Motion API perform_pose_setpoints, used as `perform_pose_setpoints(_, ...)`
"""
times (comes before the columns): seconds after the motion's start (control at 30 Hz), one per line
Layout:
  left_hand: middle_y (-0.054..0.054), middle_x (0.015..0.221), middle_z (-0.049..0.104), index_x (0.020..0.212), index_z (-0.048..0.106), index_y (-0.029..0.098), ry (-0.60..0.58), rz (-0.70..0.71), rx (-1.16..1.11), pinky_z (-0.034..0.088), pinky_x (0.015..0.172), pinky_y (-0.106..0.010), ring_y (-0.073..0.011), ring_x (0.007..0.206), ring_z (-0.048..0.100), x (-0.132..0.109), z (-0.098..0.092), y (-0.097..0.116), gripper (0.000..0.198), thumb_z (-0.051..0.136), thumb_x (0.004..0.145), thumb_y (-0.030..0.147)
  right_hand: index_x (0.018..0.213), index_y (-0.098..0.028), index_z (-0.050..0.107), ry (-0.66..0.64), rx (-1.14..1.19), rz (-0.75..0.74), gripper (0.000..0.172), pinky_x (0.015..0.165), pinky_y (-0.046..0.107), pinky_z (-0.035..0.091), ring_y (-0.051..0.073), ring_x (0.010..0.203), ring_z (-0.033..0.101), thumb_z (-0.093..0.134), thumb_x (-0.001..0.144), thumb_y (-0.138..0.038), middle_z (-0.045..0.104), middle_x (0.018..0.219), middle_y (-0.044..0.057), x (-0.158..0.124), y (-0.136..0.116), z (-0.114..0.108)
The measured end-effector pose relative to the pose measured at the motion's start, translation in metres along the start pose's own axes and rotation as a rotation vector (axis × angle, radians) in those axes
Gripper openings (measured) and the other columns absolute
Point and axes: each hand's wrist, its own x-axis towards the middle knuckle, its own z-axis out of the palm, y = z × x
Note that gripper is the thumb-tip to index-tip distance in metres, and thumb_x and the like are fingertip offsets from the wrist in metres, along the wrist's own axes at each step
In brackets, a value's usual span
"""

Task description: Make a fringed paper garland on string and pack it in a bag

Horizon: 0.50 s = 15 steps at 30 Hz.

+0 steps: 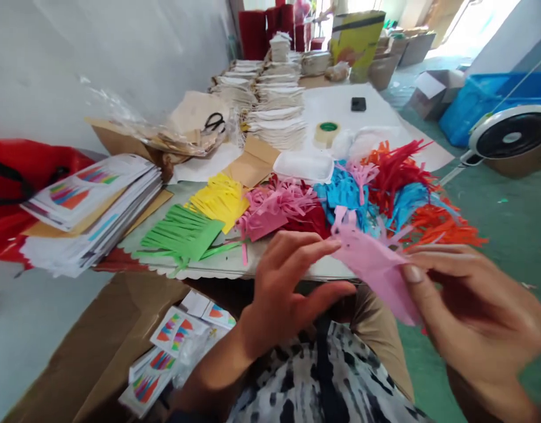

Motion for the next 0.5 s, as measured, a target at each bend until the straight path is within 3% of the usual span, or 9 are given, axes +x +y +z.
perform_pose_setpoints(0.07,-0.006,0.109,0.075,0.117,0.072,0.023,-0.021,0.017,-0.036,0.058,0.092,-0.036,-0.0205,0.103,0.069,-0.001,0.015,0.012,0.042,0.086,0.085,0.046,0.103,-0.036,0.077,0.024,0.02,0.009,0.034,0.065,0.046,0.055,0.026,0.071,0.068,0.078,0.082,-0.01,0.073,0.085,0.0,-0.011,-0.003,-0.001)
perform_pose_setpoints(0.17,-0.004,0.101,0.076,0.097,0.071,0.025,-0.115,-0.023,-0.128,0.057,0.089,-0.037,-0.0199,0.097,0.068,-0.001,0.026,0.02,0.013,0.081,0.092,0.032,0.107,-0.043,0.077,-0.069,0.1,0.097,0.034,0.061,0.051,0.055,0.032,0.071,0.069,0.078,0.082,-0.02,0.073,0.082,0.001,-0.022,-0.001,-0.015)
perform_pose_setpoints(0.27,-0.005,0.086,0.072,0.081,0.065,0.022,-0.393,-0.182,-0.372,0.054,0.078,-0.036,-0.0194,0.082,0.064,0.003,0.023,0.022,0.017,0.071,0.095,0.029,0.117,-0.044,0.075,-0.149,0.181,0.2,0.027,0.072,0.054,0.059,0.036,0.086,0.071,0.071,0.091,-0.04,0.074,0.095,0.007,-0.023,0.009,-0.034)
perform_pose_setpoints(0.33,-0.003,0.074,0.062,0.077,0.06,0.02,-0.62,-0.335,-0.586,0.047,0.063,-0.031,-0.0152,0.067,0.054,0.007,0.02,0.021,0.02,0.067,0.093,0.03,0.135,-0.041,0.068,-0.21,0.259,0.241,0.041,0.091,0.054,0.059,0.036,0.109,0.07,0.062,0.098,-0.058,0.072,0.12,0.01,-0.018,0.018,-0.039)
perform_pose_setpoints(0.43,0.002,0.067,0.05,0.076,0.056,0.018,-0.872,-0.567,-0.833,0.034,0.053,-0.025,-0.0096,0.059,0.041,0.012,0.02,0.017,0.02,0.067,0.089,0.029,0.152,-0.036,0.053,-0.549,0.533,0.332,0.071,0.112,0.052,0.05,0.035,0.135,0.059,0.047,0.096,-0.079,0.063,0.144,0.011,-0.013,0.033,-0.029)
perform_pose_setpoints(0.5,0.002,0.07,0.051,0.078,0.057,0.017,-0.969,-0.731,-0.944,0.033,0.053,-0.022,-0.0092,0.061,0.043,0.012,0.022,0.011,0.021,0.069,0.088,0.032,0.145,-0.031,0.058,-0.765,0.735,0.448,0.07,0.103,0.045,0.054,0.032,0.126,0.063,0.051,0.095,-0.079,0.065,0.136,0.011,-0.017,0.043,-0.018)
